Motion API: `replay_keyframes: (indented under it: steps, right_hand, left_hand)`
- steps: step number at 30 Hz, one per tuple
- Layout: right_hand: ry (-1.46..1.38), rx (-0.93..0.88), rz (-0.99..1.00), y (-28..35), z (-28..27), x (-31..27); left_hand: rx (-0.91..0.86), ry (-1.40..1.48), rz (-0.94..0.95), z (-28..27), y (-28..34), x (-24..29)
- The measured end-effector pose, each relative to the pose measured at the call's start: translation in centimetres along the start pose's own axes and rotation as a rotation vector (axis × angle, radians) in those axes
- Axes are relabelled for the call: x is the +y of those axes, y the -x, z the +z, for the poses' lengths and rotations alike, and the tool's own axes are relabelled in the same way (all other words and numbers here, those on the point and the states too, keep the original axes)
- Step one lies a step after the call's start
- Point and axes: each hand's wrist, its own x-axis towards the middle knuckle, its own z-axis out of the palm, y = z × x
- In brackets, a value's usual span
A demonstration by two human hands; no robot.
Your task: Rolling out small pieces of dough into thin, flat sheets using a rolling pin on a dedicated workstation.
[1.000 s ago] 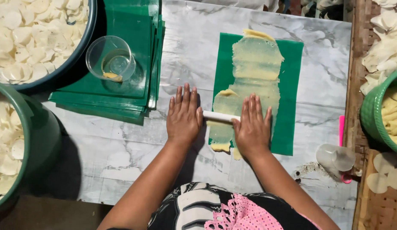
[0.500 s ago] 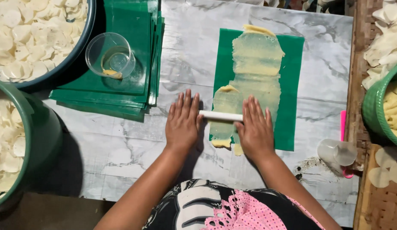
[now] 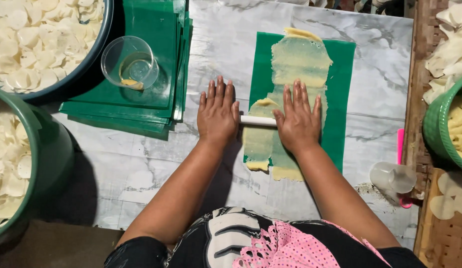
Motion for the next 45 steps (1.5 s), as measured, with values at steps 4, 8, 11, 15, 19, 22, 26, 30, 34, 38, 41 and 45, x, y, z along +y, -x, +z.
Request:
replay_keyframes:
  steps: [4,8,11,15,19,22,26,30,34,38,41,45]
  right_hand:
    - [-0.011,0.13,-0.099,5.5,1.0,-0.5]
    - [-0.142,-0.04,-0.01,5.2,-0.2,-0.4]
    - [-0.119,0.056,0.071,0.9,-1.5,-0.6]
    - [-0.039,-0.055,0.124,1.3,-0.7,-1.2]
    - [0.015,-0.078,0.096,5.2,0.1,-1.7]
    - [-0.021,-0.061,0.057,7.5,-0.6,-2.3]
    - [-0.028,-0.029,0.019,11.4,0.2,-2.1]
    - [-0.08,0.146,-0.153,14.7,1.0,-1.1]
    - [-0.133,0.265,-0.224,14.5,2.1,2.0]
    - [-0.083,0.364,-0.213,11.6,1.5,1.9]
    - [0.034,0.198,-0.105,10.2,1.4,0.0]
    - [0.049,0.229,-0.04,6.0,2.1,-0.2]
  left_hand:
    - [0.014,-0.053,0.092,-1.1,5.3,0.0]
    - [-0.04,-0.021,0.089,-0.5,4.2,-0.8]
    - [0.158,-0.014,0.087,-2.3,-0.5,0.1]
    - [-0.164,0.018,-0.022,-2.3,0.7,0.9]
    - [-0.163,-0.024,0.007,-1.9,4.7,1.0]
    - [-0.137,-0.021,0.039,-1.4,7.3,0.7]
    - [-0.041,-0.005,0.116,-2.0,11.6,0.6]
    - [0.082,0.039,0.265,0.0,15.5,-1.8]
    - [0.237,-0.011,0.42,2.1,14.0,-4.1]
    - [0.364,-0.04,0.415,1.5,9.9,-2.4]
    - [0.226,0.03,0.312,0.7,8.5,-0.3]
    - [0.018,0.033,0.099,-1.2,4.8,2.1]
